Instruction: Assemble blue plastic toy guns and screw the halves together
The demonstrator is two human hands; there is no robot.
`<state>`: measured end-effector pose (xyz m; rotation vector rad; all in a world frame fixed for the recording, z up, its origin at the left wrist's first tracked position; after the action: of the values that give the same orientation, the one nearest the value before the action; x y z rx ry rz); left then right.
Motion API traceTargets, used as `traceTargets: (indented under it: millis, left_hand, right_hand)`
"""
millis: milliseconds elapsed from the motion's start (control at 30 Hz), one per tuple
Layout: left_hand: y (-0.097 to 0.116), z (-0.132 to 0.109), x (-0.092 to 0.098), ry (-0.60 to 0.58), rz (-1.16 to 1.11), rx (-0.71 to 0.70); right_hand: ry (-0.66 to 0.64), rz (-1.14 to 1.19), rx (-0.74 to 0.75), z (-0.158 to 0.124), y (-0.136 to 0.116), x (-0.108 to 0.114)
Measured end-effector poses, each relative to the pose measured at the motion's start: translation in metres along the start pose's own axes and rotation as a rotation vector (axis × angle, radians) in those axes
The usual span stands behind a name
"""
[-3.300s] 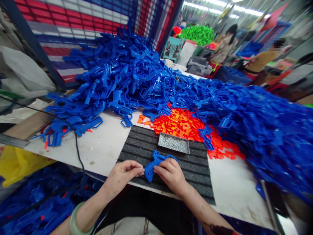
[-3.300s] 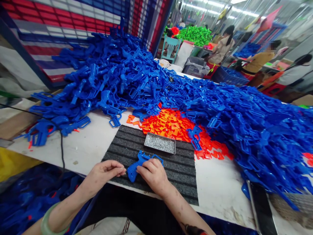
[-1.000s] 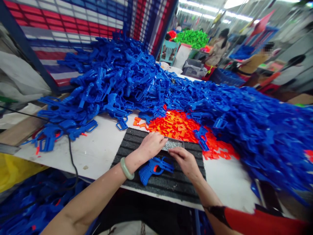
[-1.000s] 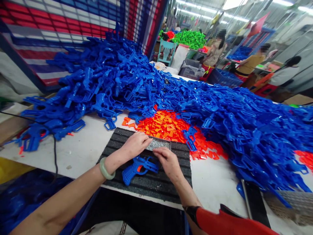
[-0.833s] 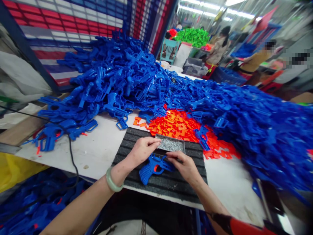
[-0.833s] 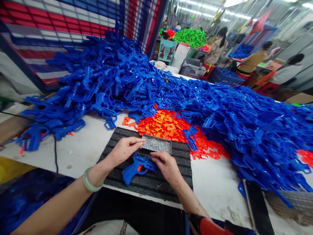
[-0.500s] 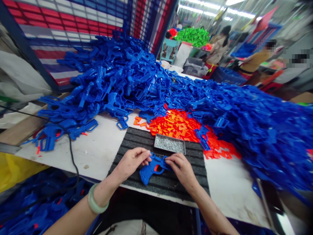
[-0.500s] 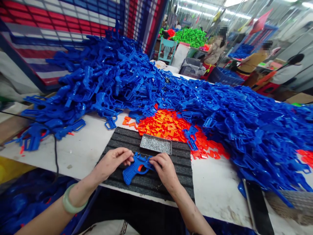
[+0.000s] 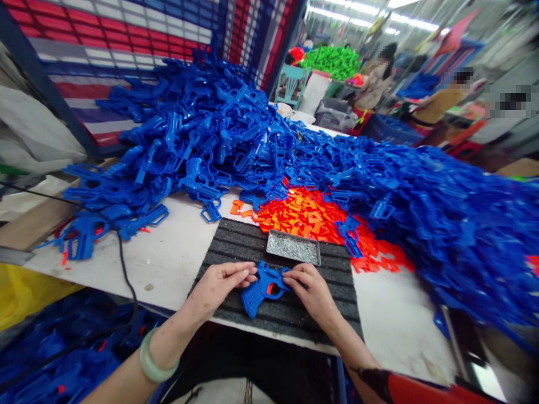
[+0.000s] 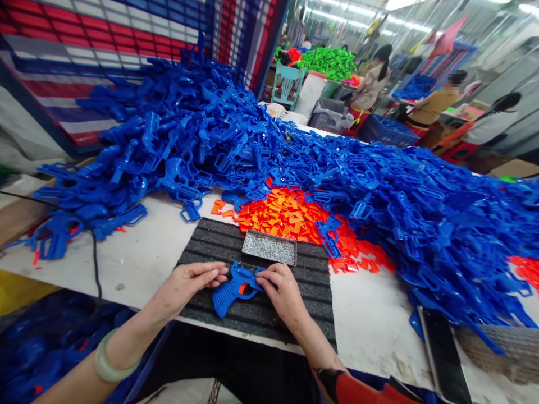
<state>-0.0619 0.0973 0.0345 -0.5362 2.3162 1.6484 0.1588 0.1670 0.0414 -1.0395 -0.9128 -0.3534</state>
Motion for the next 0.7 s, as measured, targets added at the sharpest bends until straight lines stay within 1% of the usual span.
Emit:
traceTargets:
  millis: [200, 300, 367, 433, 467, 533, 600, 633, 700]
  left_hand:
    - [0.005, 0.001, -0.003, 0.031, -0.095, -0.027]
    - [0.006, 0.002, -0.002, 0.050, -0.072, -0.016]
    - [0.006, 0.004, -0.001, 0.057, -0.001, -0.015]
    - [0.005, 0.007, -0.001, 0.050, 0.063, -0.021]
    - [0.005, 0.010, -0.001, 0.040, 0.081, -0.022]
    - [0.004, 0.014, -0.003, 0.023, 0.091, -0.022]
    - [0.005, 0.018, -0.006, 0.023, 0.135, -0.046]
    - [0.007, 0.019, -0.006, 0.033, 0.191, -0.081]
    - [0.013, 0.020, -0.009, 0.055, 0.371, -0.203]
  right_hand:
    - [-0.018, -0.009, 0.021, 0.000, -0.001, 0.000]
    - [-0.024, -0.004, 0.003, 0.004, 0.002, 0.008]
    - [0.029, -0.047, -0.010, 0.013, 0.007, 0.019]
    - [0.084, -0.159, -0.004, 0.028, 0.014, 0.029]
    - [0.083, -0.235, -0.001, 0.037, 0.018, 0.031]
    - [0.012, -0.377, -0.017, 0.053, 0.027, 0.031]
    - [-0.070, -0.451, -0.038, 0.064, 0.034, 0.028]
    - [-0.097, -0.461, -0.042, 0.068, 0.036, 0.027]
    - [-0.119, -0.458, -0.035, 0.070, 0.037, 0.025]
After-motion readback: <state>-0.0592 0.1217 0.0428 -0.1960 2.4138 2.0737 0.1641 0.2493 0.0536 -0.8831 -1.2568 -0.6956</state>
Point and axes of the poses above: each hand's wrist, its own z-axis towards the middle knuckle, its own x-axis out of the back of the hand, y = z × x, the point moved 5 cm from there along z, towards the middle knuckle, and after that the axes turned 13 degrees about -z, right-handed, at the moved point
